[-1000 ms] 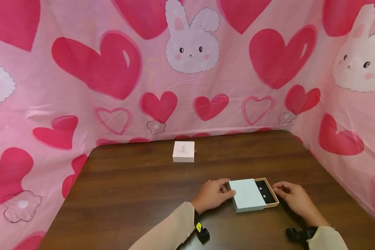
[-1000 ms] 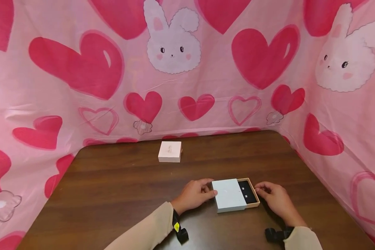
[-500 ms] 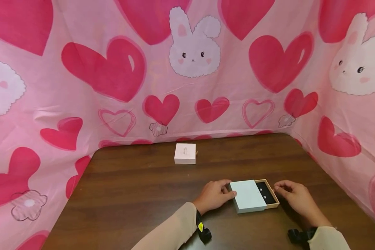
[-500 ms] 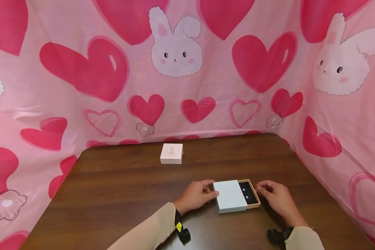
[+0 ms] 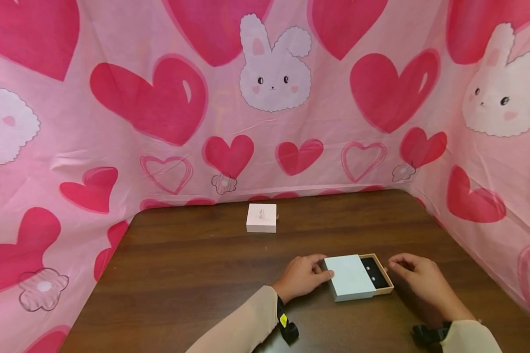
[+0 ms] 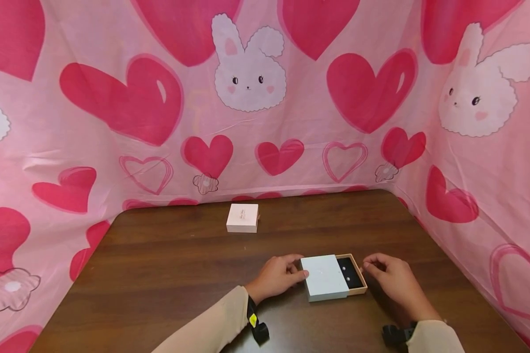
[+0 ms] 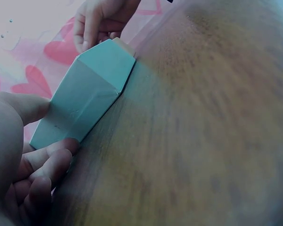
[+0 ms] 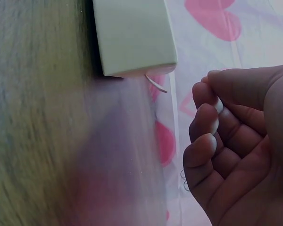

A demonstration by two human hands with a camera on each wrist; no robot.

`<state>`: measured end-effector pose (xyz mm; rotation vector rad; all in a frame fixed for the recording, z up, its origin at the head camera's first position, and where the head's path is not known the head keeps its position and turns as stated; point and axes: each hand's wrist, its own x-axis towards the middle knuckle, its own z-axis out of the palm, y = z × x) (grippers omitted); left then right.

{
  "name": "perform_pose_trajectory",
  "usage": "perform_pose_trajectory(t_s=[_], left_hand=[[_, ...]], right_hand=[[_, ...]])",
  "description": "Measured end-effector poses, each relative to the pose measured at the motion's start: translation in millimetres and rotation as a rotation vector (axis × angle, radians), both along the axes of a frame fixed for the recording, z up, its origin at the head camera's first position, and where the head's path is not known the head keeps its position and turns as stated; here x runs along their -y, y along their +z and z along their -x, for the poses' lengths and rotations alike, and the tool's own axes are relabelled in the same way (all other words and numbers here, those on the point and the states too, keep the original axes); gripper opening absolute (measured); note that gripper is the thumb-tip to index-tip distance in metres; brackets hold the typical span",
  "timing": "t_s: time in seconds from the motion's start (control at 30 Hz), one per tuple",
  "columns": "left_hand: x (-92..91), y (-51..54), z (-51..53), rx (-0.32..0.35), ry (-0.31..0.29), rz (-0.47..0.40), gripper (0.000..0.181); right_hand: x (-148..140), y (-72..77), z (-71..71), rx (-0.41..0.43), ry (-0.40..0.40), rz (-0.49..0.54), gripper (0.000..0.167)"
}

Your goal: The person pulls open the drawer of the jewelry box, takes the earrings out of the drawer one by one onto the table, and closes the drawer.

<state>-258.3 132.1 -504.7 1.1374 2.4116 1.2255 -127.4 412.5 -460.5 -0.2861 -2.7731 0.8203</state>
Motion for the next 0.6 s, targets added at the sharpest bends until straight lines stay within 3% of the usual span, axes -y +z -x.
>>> perform_pose_trajectory(t_s=[0.33,0.6], left_hand=[[-0.5,-1.2,0.1,0.019,0.003,0.023,0.052],[-1.7,0.3,0.2,-0.015,0.007,0.027,0.052]], right_hand=[[6,6.9,1.8,-0.006,0.037,-0.035,0.012],[8,13.3,5.7,-0.008,0.063,-0.059,0.01]])
